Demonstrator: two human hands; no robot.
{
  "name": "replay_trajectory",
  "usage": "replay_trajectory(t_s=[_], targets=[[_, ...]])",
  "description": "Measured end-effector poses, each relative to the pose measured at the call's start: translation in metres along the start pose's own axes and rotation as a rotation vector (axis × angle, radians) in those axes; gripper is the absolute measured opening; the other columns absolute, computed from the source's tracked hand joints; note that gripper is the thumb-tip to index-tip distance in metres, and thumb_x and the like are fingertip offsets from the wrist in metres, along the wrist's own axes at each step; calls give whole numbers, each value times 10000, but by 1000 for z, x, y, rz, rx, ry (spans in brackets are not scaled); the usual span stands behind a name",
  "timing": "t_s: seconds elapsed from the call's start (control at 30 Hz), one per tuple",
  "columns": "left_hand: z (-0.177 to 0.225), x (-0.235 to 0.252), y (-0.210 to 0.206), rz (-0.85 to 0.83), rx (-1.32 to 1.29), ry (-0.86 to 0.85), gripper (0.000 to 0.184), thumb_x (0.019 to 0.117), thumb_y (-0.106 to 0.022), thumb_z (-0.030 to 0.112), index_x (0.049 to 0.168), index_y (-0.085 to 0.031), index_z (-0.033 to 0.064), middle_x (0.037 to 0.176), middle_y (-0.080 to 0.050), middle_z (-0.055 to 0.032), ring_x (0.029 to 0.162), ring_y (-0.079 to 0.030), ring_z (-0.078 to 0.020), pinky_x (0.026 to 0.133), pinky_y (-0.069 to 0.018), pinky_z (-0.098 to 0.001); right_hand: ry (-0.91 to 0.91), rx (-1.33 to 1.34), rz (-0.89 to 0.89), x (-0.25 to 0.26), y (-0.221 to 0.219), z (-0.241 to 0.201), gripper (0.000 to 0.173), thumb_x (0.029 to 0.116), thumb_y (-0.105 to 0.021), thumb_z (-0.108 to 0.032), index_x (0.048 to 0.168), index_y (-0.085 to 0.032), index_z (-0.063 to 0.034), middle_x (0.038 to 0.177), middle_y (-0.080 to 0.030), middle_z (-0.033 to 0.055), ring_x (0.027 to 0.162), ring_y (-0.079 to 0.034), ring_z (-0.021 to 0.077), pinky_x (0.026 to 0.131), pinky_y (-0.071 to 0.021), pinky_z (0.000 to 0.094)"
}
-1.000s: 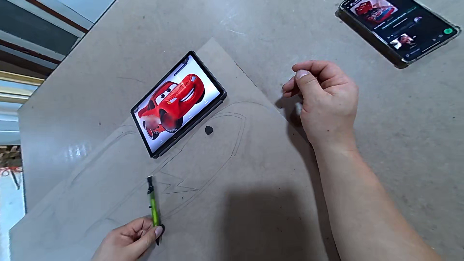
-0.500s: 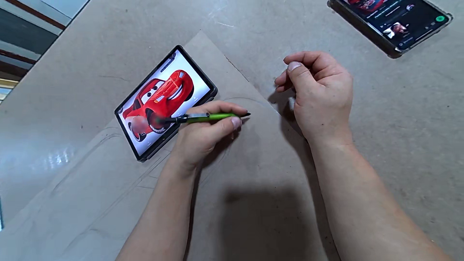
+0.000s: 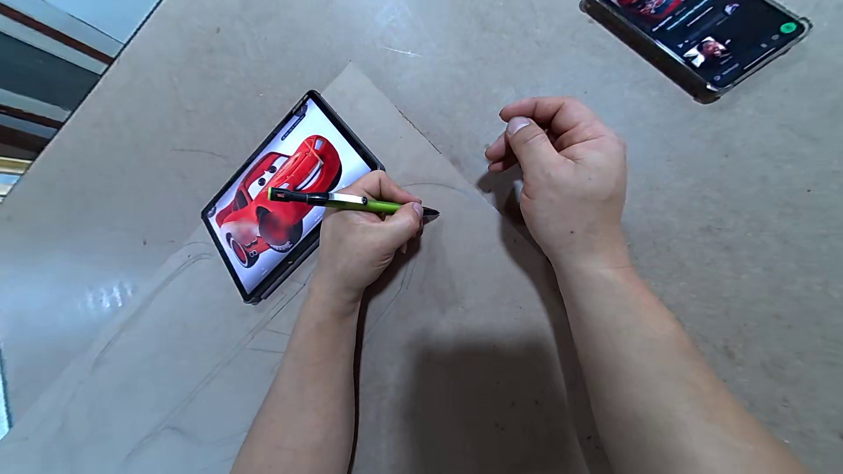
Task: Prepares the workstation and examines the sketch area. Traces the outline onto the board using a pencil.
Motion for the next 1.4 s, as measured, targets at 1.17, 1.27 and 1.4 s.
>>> replay_trajectory(t_s=[1.17, 1.27, 1.4], targets=[[3, 6, -1, 35, 27, -40, 61, 881, -703, 43, 857, -655, 72, 723, -693, -47, 529, -628, -121, 430, -512, -236, 8, -3, -11, 1, -1, 1, 156, 1051, -550, -122, 1102, -690, -76, 829, -740, -12, 734, -734, 103, 658, -641, 265], [3, 5, -1, 31, 17, -47, 66, 881, -702, 38, 849, -652, 67, 714, -687, -53, 523, -623, -127, 426, -507, -242, 17, -6, -13, 1, -2, 1, 158, 1052, -547, -124, 1097, -691, -78, 830, -741, -13, 737, -736, 106, 669, -645, 270], [2, 4, -1, 32, 35, -37, 61, 880, -702, 50, 847, -656, 70, 714, -689, -56, 524, -627, -135, 421, -508, -245, 18, -15, -13, 1, -2, 1, 161, 1052, -545, -127, 1095, -694, -82, 824, -742, -17, 737, -737, 106, 669, -645, 271]])
Point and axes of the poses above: each hand's wrist, its own x-axis towards the middle knuckle, its own y-axis out of the back of the hand, z = x × y, the point moved 10 cm from there along x, towards the middle knuckle
